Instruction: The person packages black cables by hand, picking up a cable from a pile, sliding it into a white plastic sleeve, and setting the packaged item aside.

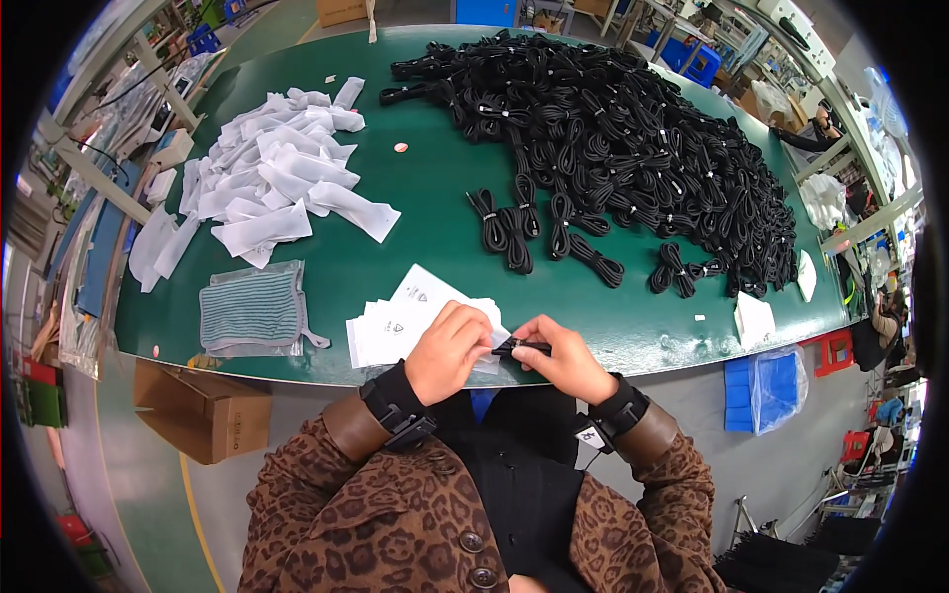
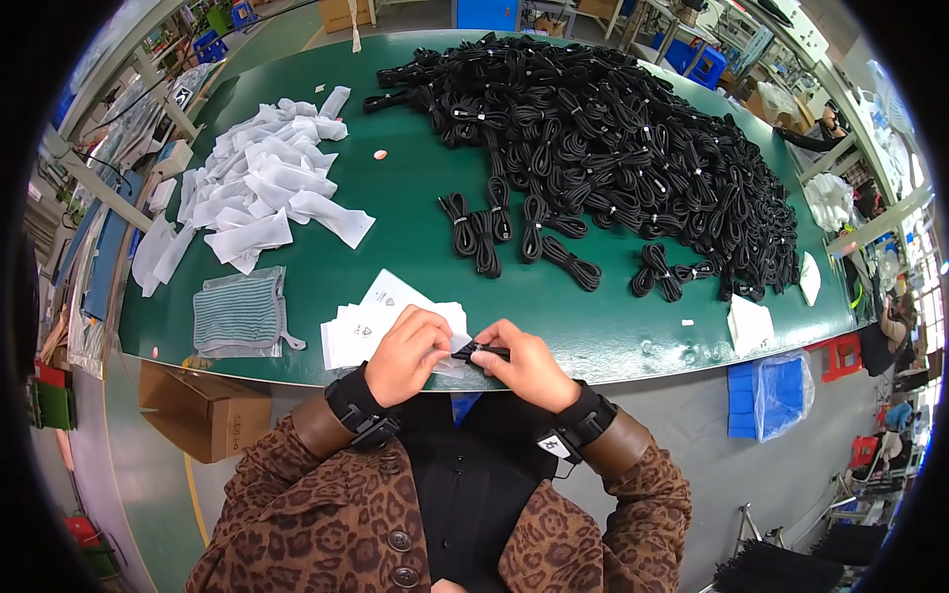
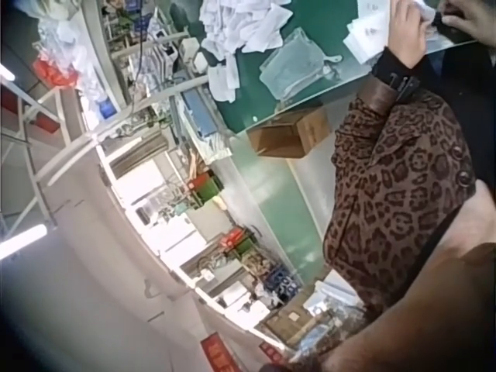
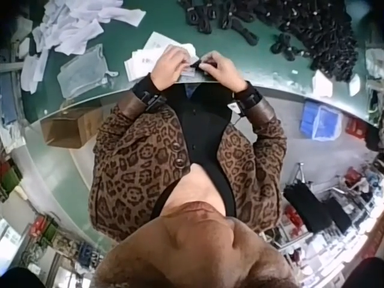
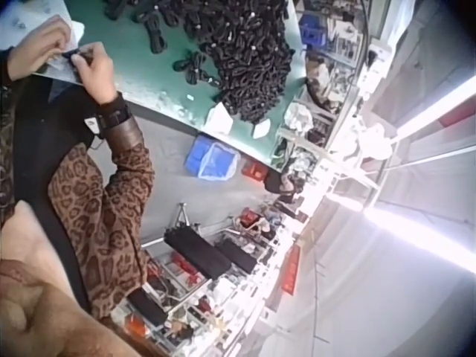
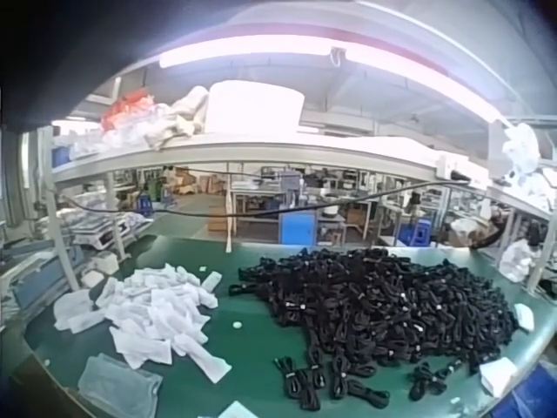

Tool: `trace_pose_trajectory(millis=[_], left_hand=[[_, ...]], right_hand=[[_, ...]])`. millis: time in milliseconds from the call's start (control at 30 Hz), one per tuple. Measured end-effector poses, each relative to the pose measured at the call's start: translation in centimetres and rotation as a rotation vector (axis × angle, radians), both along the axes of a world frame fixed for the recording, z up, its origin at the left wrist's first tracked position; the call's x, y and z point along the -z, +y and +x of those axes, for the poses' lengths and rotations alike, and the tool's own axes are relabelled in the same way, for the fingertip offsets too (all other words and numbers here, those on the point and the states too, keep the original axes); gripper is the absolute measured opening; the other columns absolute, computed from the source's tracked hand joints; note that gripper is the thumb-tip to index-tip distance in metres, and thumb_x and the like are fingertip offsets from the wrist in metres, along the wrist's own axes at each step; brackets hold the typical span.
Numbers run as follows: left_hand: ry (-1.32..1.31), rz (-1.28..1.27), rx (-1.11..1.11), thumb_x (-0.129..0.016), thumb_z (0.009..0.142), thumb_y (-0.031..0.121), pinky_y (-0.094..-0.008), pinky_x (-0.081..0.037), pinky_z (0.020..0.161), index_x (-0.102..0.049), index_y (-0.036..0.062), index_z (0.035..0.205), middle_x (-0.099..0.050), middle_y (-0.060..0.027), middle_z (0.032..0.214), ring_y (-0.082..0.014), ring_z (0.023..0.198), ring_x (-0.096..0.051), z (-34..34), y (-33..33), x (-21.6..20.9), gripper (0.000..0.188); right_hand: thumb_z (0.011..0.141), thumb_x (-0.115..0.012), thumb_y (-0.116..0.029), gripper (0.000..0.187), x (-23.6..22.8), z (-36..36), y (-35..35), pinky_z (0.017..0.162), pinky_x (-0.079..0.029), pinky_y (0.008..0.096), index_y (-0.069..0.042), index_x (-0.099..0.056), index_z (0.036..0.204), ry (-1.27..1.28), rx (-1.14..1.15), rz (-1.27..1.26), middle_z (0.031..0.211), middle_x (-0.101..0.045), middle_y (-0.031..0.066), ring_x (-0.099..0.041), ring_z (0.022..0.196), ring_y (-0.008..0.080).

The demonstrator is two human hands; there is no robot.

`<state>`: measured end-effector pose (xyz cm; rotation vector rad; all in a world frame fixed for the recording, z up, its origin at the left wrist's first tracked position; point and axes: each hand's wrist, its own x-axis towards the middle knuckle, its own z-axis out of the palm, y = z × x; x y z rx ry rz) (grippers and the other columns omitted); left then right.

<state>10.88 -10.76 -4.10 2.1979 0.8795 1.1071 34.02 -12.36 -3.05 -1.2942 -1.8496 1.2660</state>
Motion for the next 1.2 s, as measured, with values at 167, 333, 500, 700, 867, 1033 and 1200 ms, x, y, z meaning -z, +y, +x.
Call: trace_pose_trajectory(millis=[167,333,500,700,867,1033,1200], left_hand=[[0.025,0.047,0.002,-0.069,0.076,-0.005,-0.0380,-0.047,0.084,-0.058,0.0042,0.086,-0.059,-0.0097,0.104,-0.0321,0.098,-0.055,0.3,0.4,-1.0,0.018],[-0.032,-0.090,-0.024,-0.069,0.081,0.001,-0.0349,-0.046,0.083,-0.059,0.0048,0.088,-0.060,-0.0087,0.107,-0.0281,0.098,-0.055,-0.1,1.3,-1.1,0.013],[-0.155,-0.334,0.020,-0.068,0.086,0.009,-0.0306,-0.045,0.083,-0.061,0.0050,0.089,-0.061,-0.0072,0.110,-0.0213,0.098,-0.055,-0.3,2.0,-1.5,0.009],[-0.216,-0.397,0.087,-0.067,0.090,0.014,-0.0266,-0.044,0.082,-0.061,0.0043,0.091,-0.060,-0.0065,0.112,-0.0136,0.095,-0.053,-0.1,2.3,-2.2,0.011],[-0.331,-0.559,0.130,-0.064,0.094,0.014,-0.0251,-0.044,0.083,-0.060,0.0034,0.092,-0.059,-0.0059,0.113,-0.0106,0.095,-0.051,-0.7,2.9,-2.9,0.011],[-0.455,-0.527,0.166,-0.062,0.096,0.014,-0.0222,-0.044,0.074,-0.061,0.0027,0.096,-0.060,-0.0036,0.105,-0.0074,0.084,-0.051,-0.6,3.9,-3.2,0.011],[-0.678,-0.726,-0.006,-0.057,0.098,0.010,-0.0203,-0.043,0.063,-0.059,0.0035,0.100,-0.064,-0.0014,0.092,-0.0058,0.068,-0.051,-6.6,6.5,-6.6,0.007]], right_hand=[[0.088,-0.072,-0.008,0.027,0.4,0.2,0.2,0.075,-0.053,0.0307,-0.004,-0.064,0.114,-0.076,0.007,0.390,0.095,-0.055,0.0108,-0.064,0.091,0.0220],[0.083,-0.076,-0.002,0.033,-1.1,-0.5,-0.1,0.082,-0.051,0.0306,-0.004,-0.066,0.115,-0.021,-0.013,0.478,0.106,-0.055,0.0123,-0.062,0.097,0.0240],[0.079,-0.078,0.003,0.038,-1.6,-0.7,0.7,0.082,-0.053,0.0312,-0.004,-0.066,0.115,0.010,0.008,0.636,0.113,-0.052,0.0110,-0.062,0.094,0.0220],[0.081,-0.077,0.004,0.036,-0.6,-1.9,0.9,0.081,-0.055,0.0298,-0.002,-0.063,0.114,0.199,0.169,0.343,0.116,-0.052,0.0108,-0.061,0.091,0.0159],[0.083,-0.076,0.004,0.036,-1.9,-2.2,1.2,0.081,-0.055,0.0287,0.000,-0.061,0.115,0.257,0.024,0.412,0.119,-0.053,0.0113,-0.061,0.089,0.0136],[0.084,-0.074,0.003,0.033,-2.1,-2.2,1.8,0.075,-0.054,0.0275,-0.001,-0.063,0.114,0.225,-0.070,0.459,0.118,-0.054,0.0122,-0.063,0.084,0.0154],[0.085,-0.069,0.002,0.031,-2.3,0.3,3.4,0.079,-0.054,0.0322,-0.004,-0.065,0.115,-0.030,0.165,0.627,0.119,-0.057,0.0132,-0.064,0.091,0.0217]])
